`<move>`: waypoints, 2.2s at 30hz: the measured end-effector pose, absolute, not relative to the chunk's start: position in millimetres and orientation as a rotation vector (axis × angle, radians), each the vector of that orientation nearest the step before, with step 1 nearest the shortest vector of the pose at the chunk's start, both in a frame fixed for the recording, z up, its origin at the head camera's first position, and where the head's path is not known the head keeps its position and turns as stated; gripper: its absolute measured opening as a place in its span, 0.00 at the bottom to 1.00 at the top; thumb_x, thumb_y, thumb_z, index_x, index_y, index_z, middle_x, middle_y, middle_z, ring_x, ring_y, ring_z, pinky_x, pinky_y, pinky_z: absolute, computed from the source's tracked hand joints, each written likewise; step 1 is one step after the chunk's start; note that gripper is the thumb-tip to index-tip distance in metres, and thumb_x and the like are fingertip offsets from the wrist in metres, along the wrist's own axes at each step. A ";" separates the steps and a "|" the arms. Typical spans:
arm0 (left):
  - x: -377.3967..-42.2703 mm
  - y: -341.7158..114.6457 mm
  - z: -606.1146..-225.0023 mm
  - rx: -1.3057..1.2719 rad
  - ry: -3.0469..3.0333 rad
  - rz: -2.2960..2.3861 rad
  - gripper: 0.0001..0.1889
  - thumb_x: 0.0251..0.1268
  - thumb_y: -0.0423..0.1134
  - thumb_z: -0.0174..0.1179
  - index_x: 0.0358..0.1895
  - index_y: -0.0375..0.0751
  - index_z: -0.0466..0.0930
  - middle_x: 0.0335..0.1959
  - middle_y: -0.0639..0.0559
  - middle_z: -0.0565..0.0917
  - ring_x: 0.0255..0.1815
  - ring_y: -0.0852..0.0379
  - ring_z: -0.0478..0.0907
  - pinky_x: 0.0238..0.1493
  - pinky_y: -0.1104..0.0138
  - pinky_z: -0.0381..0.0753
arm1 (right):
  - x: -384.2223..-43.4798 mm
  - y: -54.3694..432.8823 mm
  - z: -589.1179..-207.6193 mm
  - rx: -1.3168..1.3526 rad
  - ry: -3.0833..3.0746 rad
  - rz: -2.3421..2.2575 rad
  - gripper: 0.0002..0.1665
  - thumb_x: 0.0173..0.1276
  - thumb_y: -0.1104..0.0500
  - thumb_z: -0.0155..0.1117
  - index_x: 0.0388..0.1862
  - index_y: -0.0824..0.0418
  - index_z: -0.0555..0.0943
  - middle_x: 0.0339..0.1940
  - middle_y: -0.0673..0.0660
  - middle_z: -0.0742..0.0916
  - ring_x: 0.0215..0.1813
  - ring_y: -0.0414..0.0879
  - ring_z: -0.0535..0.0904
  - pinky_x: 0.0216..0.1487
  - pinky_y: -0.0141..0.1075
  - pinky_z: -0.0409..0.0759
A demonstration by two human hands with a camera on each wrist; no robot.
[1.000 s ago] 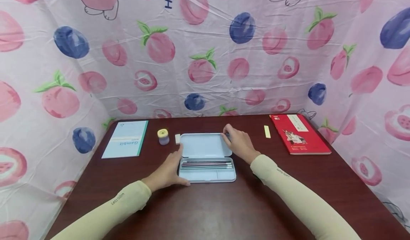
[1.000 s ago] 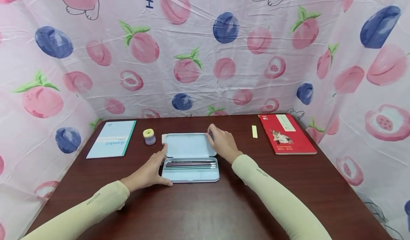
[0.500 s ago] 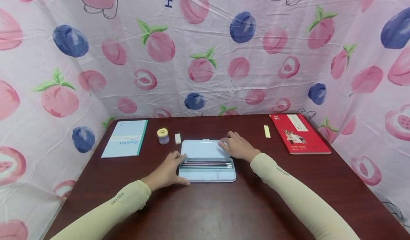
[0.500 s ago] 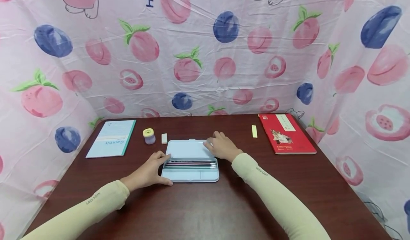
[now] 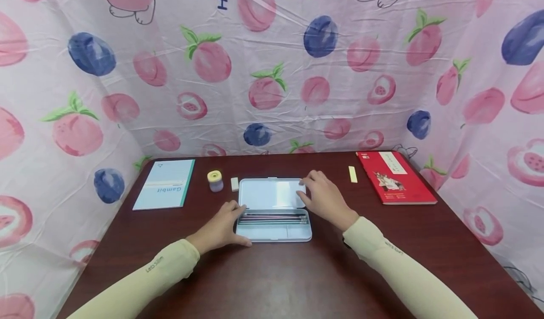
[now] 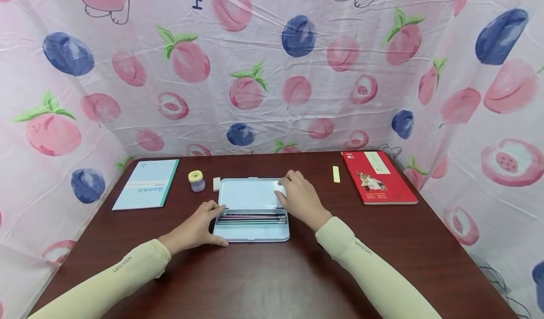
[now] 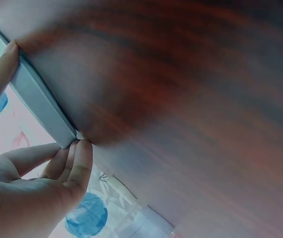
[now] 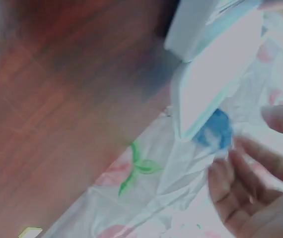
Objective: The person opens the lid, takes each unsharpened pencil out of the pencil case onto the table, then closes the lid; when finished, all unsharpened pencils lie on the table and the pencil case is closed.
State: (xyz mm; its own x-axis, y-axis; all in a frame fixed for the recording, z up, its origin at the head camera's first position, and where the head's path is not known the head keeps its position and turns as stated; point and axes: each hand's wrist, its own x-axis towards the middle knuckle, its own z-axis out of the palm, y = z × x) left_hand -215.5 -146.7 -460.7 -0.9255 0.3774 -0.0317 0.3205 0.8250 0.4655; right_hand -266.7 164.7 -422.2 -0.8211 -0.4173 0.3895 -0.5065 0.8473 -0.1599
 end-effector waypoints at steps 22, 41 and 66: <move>-216.7 -146.8 -458.9 0.574 2.901 0.708 0.56 0.44 0.59 0.87 0.77 0.35 0.73 0.61 0.43 0.77 0.61 0.50 0.71 0.66 0.55 0.81 | -248.2 171.3 -435.2 0.893 -2.925 0.277 0.09 0.60 0.59 0.84 0.40 0.57 0.95 0.33 0.51 0.90 0.32 0.40 0.76 0.38 0.34 0.82; -216.8 -145.8 -459.7 0.556 2.896 0.702 0.56 0.45 0.58 0.86 0.78 0.37 0.72 0.62 0.44 0.77 0.62 0.51 0.71 0.68 0.56 0.81 | -255.3 166.0 -437.7 0.913 -2.901 0.205 0.07 0.58 0.59 0.85 0.33 0.56 0.93 0.28 0.49 0.85 0.32 0.40 0.74 0.36 0.33 0.81; -215.7 -144.8 -460.3 0.499 2.883 0.708 0.55 0.47 0.60 0.85 0.79 0.41 0.71 0.66 0.44 0.77 0.64 0.50 0.71 0.69 0.55 0.83 | -254.5 203.6 -437.4 0.941 -2.739 0.323 0.11 0.56 0.60 0.87 0.37 0.55 0.94 0.30 0.47 0.87 0.36 0.40 0.78 0.41 0.35 0.85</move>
